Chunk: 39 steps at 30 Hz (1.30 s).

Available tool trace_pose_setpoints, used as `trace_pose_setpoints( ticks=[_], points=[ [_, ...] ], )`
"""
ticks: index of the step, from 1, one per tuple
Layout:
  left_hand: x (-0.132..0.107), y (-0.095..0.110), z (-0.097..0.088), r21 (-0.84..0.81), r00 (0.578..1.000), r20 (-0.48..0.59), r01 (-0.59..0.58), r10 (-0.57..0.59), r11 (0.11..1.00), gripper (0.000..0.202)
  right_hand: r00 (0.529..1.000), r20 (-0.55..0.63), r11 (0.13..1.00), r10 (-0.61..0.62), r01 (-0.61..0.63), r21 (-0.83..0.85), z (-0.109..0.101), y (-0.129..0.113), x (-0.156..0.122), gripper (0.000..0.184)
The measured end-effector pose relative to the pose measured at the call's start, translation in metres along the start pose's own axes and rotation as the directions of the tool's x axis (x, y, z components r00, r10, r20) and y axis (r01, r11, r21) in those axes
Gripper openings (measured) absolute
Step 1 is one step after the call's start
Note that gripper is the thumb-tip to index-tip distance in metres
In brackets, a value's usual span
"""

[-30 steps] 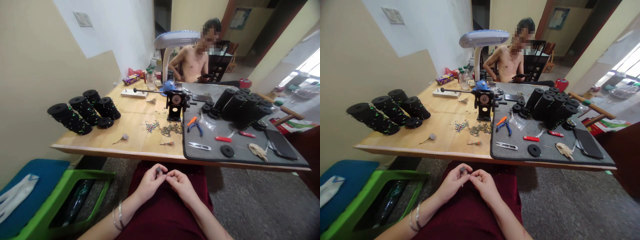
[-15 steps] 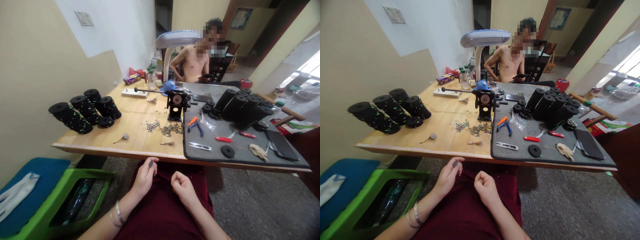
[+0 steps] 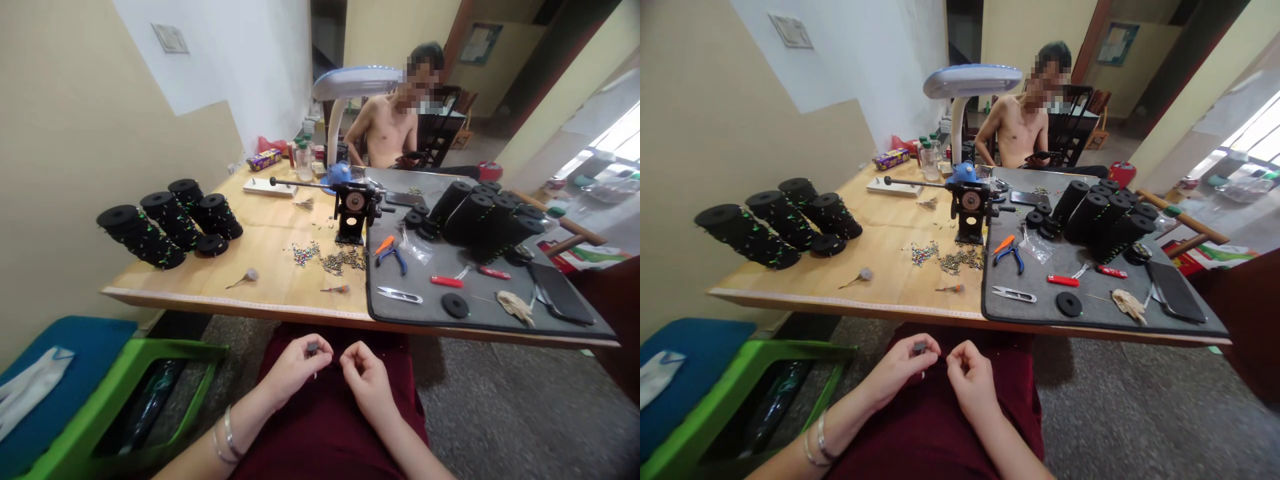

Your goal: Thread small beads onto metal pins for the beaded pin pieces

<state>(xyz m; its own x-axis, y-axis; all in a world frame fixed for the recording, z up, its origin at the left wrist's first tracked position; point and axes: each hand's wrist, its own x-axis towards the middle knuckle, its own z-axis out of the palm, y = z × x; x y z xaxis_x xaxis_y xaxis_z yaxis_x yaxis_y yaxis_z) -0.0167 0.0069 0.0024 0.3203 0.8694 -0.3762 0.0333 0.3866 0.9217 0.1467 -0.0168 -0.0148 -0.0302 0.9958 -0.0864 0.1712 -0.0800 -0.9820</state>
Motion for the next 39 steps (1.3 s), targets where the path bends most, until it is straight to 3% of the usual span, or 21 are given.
trace_pose_setpoints(
  ticks=[4, 8, 13, 17, 20, 24, 28, 34, 39],
  points=[
    [0.003, 0.003, 0.004, -0.035, 0.999, -0.031, -0.009, 0.007, 0.999, 0.022, 0.995, 0.015, 0.978, -0.1, 0.101, -0.184, -0.001, -0.002, -0.002, 0.015],
    [0.008, 0.002, 0.001, 0.012, 0.992, -0.081, -0.091, 0.092, 0.996, 0.02, 0.99, 0.043, 0.966, -0.136, 0.142, -0.215, -0.002, 0.0, -0.003, 0.015],
    [0.007, 0.003, 0.0, 0.235, 0.973, -0.084, -0.193, 0.217, 0.953, 0.021, 0.993, 0.102, 0.992, -0.066, 0.076, -0.103, -0.003, -0.003, 0.0, 0.01],
    [0.003, 0.011, 0.002, 0.498, 0.935, -0.039, -0.288, 0.352, 0.818, 0.019, 0.981, 0.19, 0.994, -0.03, 0.01, 0.106, -0.002, -0.013, 0.007, 0.033],
    [0.001, 0.02, 0.003, 0.601, 0.904, 0.016, -0.35, 0.427, 0.719, 0.018, 0.974, 0.222, 0.985, 0.035, -0.071, 0.158, -0.001, -0.015, 0.011, 0.028],
    [0.005, 0.031, 0.002, 0.65, 0.9, 0.122, -0.391, 0.419, 0.652, 0.016, 0.979, 0.203, 0.996, 0.036, -0.051, 0.07, -0.001, -0.008, 0.014, 0.026],
    [0.012, 0.04, 0.003, 0.66, 0.894, 0.197, -0.424, 0.402, 0.62, 0.016, 0.982, 0.179, 0.993, 0.053, -0.071, 0.097, -0.004, -0.006, 0.015, 0.031],
    [0.018, 0.05, 0.006, 0.627, 0.919, 0.152, -0.374, 0.363, 0.684, 0.017, 0.984, 0.152, 0.972, 0.096, -0.125, 0.197, -0.016, -0.012, 0.015, 0.026],
    [0.013, 0.056, 0.006, 0.621, 0.928, 0.087, -0.334, 0.361, 0.709, 0.02, 0.993, 0.088, 0.889, 0.075, -0.107, 0.445, -0.025, -0.02, 0.017, 0.047]
  ],
)
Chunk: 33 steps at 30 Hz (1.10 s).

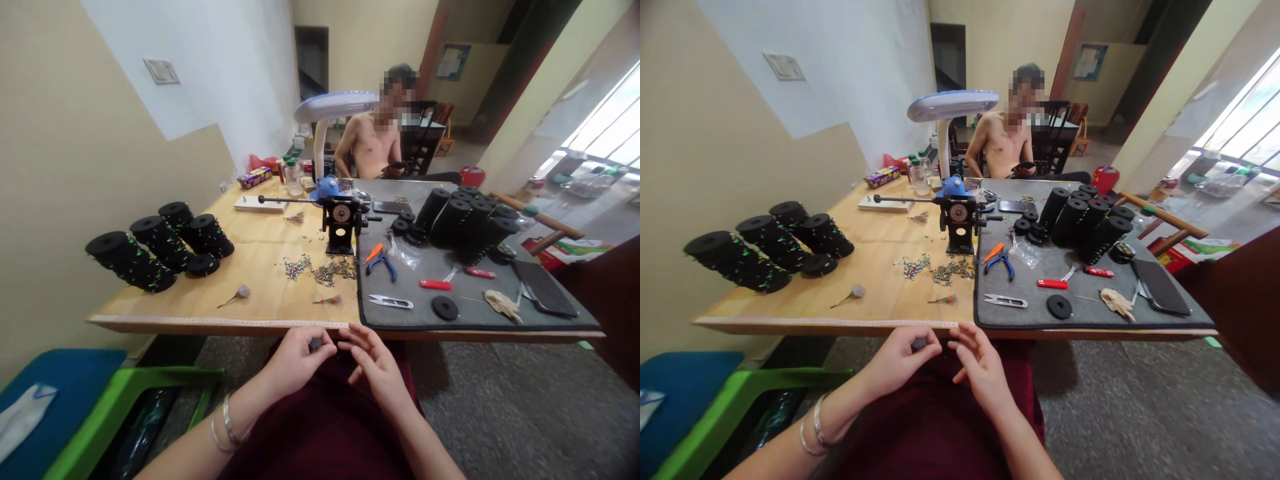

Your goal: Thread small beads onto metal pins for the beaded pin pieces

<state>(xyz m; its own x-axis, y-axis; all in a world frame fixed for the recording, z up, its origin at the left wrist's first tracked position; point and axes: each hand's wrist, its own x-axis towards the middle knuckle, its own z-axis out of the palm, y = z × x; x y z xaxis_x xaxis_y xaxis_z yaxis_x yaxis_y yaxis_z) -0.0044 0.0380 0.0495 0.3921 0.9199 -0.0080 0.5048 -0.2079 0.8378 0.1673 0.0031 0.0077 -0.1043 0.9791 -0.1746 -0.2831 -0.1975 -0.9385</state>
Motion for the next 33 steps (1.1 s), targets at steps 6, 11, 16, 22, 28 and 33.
trace_pose_setpoints(
  ticks=[6, 11, 16, 22, 28, 33],
  points=[
    [-0.001, 0.002, 0.0, 0.056, 0.999, -0.017, -0.039, 0.04, 0.998, 0.02, 0.991, 0.13, 0.999, 0.035, -0.033, -0.013, 0.014, 0.004, 0.003, 0.034],
    [0.004, 0.0, 0.0, 0.044, 0.996, 0.032, -0.081, 0.08, 0.996, 0.021, 0.997, 0.052, 0.957, -0.056, 0.069, -0.283, 0.013, 0.012, 0.003, 0.029],
    [0.031, -0.012, -0.005, 0.212, 0.97, -0.126, -0.179, 0.208, 0.961, 0.013, 0.996, -0.082, 0.986, -0.024, 0.011, -0.165, 0.003, 0.015, 0.006, 0.033],
    [0.071, -0.03, -0.001, 0.441, 0.979, -0.08, -0.134, 0.188, 0.887, 0.015, 0.981, -0.195, 0.998, 0.005, -0.018, -0.064, -0.001, 0.013, 0.005, 0.038],
    [0.08, -0.028, -0.004, 0.42, 0.989, -0.063, -0.095, 0.133, 0.903, 0.018, 0.972, -0.233, 1.0, 0.025, -0.022, 0.015, -0.004, 0.021, 0.006, 0.04],
    [0.043, -0.016, -0.004, -0.023, 0.999, 0.034, -0.006, 0.007, 1.0, 0.01, 0.977, -0.209, 0.998, 0.052, -0.046, 0.034, -0.002, 0.024, 0.003, 0.04]
  ],
)
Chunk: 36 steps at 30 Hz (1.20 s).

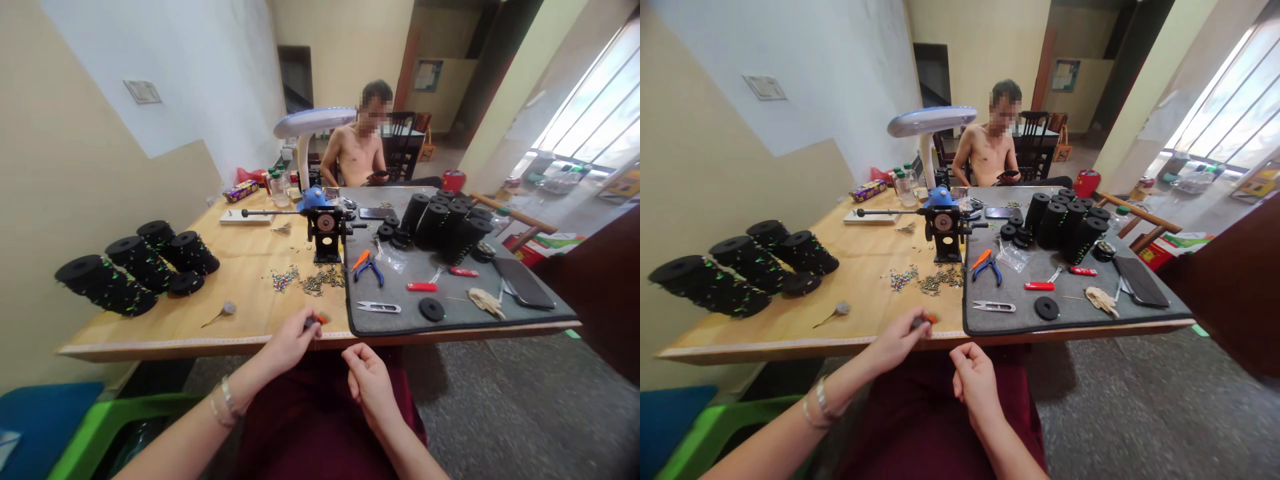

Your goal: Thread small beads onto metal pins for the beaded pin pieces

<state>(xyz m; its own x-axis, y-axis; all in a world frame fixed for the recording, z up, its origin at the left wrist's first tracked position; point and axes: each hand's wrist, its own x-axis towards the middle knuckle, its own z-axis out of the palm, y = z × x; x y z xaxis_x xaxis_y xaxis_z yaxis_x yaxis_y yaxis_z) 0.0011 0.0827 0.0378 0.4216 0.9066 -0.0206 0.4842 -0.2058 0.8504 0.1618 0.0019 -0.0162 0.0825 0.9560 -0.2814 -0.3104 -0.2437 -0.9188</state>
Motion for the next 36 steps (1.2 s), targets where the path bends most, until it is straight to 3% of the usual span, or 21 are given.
trace_pose_setpoints(
  ticks=[2, 5, 9, 14, 20, 30, 36],
  points=[
    [-0.022, 0.002, 0.006, -0.291, 0.985, 0.112, 0.155, -0.127, 0.944, 0.015, 0.999, 0.019, 0.999, 0.027, -0.027, -0.018, 0.002, 0.001, -0.003, 0.04],
    [-0.051, -0.001, 0.019, -0.517, 0.954, 0.195, 0.298, -0.228, 0.802, 0.025, 0.997, 0.037, 0.996, 0.073, -0.071, -0.053, 0.005, 0.005, -0.006, 0.039],
    [-0.072, -0.012, 0.035, -0.622, 0.927, 0.214, 0.372, -0.308, 0.689, 0.029, 0.991, 0.063, 0.988, 0.12, -0.113, -0.105, 0.008, 0.012, -0.008, 0.038],
    [-0.077, -0.023, 0.045, -0.692, 0.912, 0.189, 0.387, -0.364, 0.609, 0.035, 0.976, 0.107, 0.97, 0.19, -0.169, -0.176, 0.011, 0.015, -0.01, 0.039],
    [-0.078, -0.026, 0.046, -0.69, 0.914, 0.188, 0.384, -0.36, 0.614, 0.031, 0.972, 0.107, 0.962, 0.211, -0.187, -0.198, 0.012, 0.016, -0.011, 0.039],
    [-0.079, -0.024, 0.05, -0.554, 0.924, 0.129, 0.369, -0.361, 0.747, 0.026, 0.975, 0.098, 0.953, 0.201, -0.171, -0.248, 0.018, 0.013, -0.012, 0.041],
    [-0.079, -0.024, 0.05, -0.577, 0.931, 0.154, 0.357, -0.332, 0.734, 0.027, 0.977, 0.098, 0.953, 0.191, -0.161, -0.255, 0.017, 0.013, -0.012, 0.038]
  ],
)
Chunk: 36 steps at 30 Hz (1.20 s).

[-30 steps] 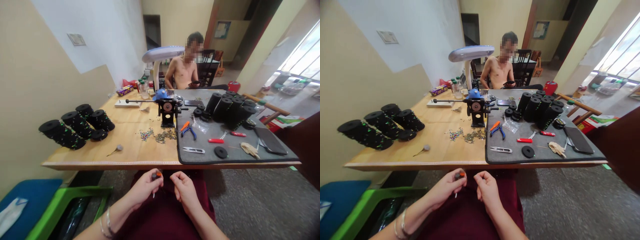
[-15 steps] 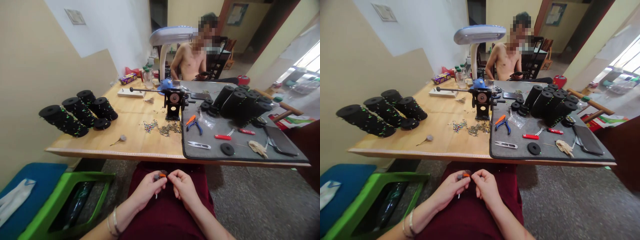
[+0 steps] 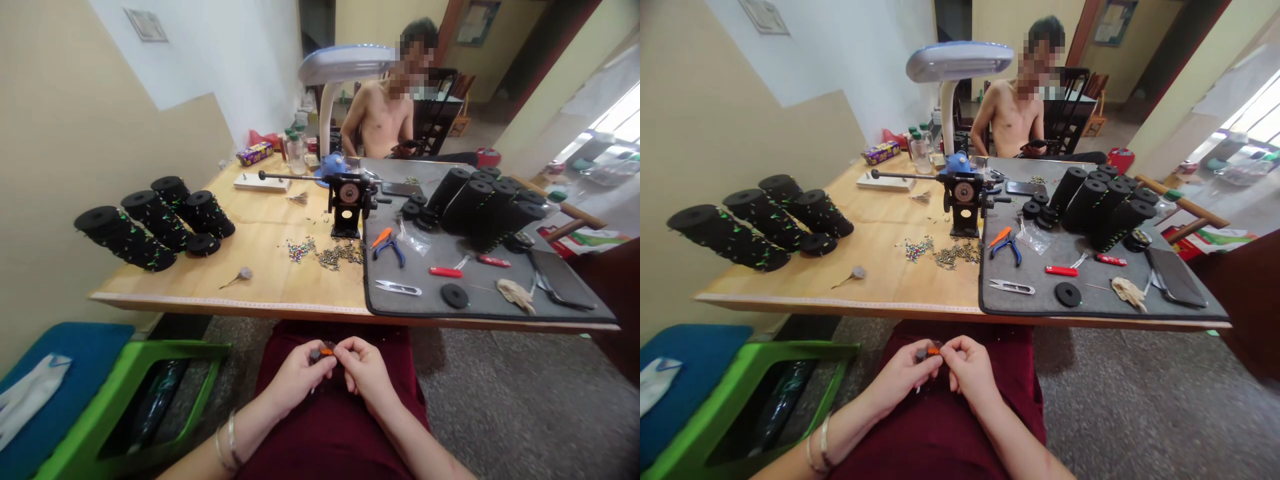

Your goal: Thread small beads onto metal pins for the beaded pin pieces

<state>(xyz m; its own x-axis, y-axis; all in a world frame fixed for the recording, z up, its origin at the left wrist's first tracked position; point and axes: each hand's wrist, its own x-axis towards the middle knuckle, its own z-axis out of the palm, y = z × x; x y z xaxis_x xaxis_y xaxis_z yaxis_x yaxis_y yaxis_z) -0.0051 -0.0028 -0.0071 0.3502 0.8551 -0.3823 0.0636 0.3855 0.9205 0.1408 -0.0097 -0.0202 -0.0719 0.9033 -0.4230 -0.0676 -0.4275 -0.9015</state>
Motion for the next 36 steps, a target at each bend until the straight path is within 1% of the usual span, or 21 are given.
trace_pose_setpoints(
  ticks=[6, 9, 11, 14, 17, 20, 22, 28, 36],
  points=[
    [0.0017, -0.0044, -0.0024, -0.068, 1.0, 0.023, 0.007, -0.005, 0.998, 0.028, 1.0, -0.008, 1.0, -0.014, 0.014, -0.002, 0.001, 0.0001, 0.0003, 0.036],
    [0.0029, -0.006, -0.0029, -0.108, 1.0, 0.01, 0.013, -0.012, 0.994, 0.029, 1.0, -0.008, 1.0, -0.008, 0.008, 0.004, 0.0004, 0.001, 0.001, 0.035],
    [0.004, -0.0065, -0.0032, -0.109, 1.0, -0.02, 0.017, -0.02, 0.994, 0.029, 1.0, -0.007, 1.0, 0.001, -0.001, 0.008, -0.0008, 0.0021, 0.0019, 0.035],
    [0.0058, -0.0065, -0.0041, -0.065, 0.995, -0.097, -0.001, -0.005, 0.998, 0.029, 1.0, 0.006, 1.0, 0.021, -0.021, 0.016, -0.0026, 0.0034, 0.0025, 0.034],
    [0.0072, -0.0065, -0.0057, -0.005, 0.99, -0.136, -0.032, 0.031, 0.999, 0.028, 0.994, 0.087, 0.998, 0.061, -0.064, 0.03, -0.003, 0.0031, 0.0009, 0.033],
    [0.0079, -0.0073, -0.0069, 0.034, 0.99, -0.128, -0.058, 0.062, 0.998, 0.029, 0.974, 0.211, 0.994, 0.085, -0.096, 0.043, -0.0025, 0.0016, -0.0019, 0.031],
    [0.0081, -0.008, -0.0073, 0.042, 0.99, -0.122, -0.064, 0.069, 0.997, 0.029, 0.963, 0.255, 0.993, 0.087, -0.104, 0.052, -0.0025, 0.0009, -0.0029, 0.03],
    [0.0087, -0.0084, -0.0075, -0.072, 0.999, -0.045, -0.012, 0.008, 0.997, 0.029, 0.949, 0.296, 0.991, 0.104, -0.126, 0.055, -0.0048, 0.0013, 0.0004, 0.029],
    [0.0094, -0.0082, -0.01, -0.064, 1.0, -0.02, -0.006, 0.005, 0.998, 0.026, 0.937, 0.315, 0.978, 0.152, -0.188, 0.089, -0.0066, 0.0037, 0.0031, 0.026]
  ],
)
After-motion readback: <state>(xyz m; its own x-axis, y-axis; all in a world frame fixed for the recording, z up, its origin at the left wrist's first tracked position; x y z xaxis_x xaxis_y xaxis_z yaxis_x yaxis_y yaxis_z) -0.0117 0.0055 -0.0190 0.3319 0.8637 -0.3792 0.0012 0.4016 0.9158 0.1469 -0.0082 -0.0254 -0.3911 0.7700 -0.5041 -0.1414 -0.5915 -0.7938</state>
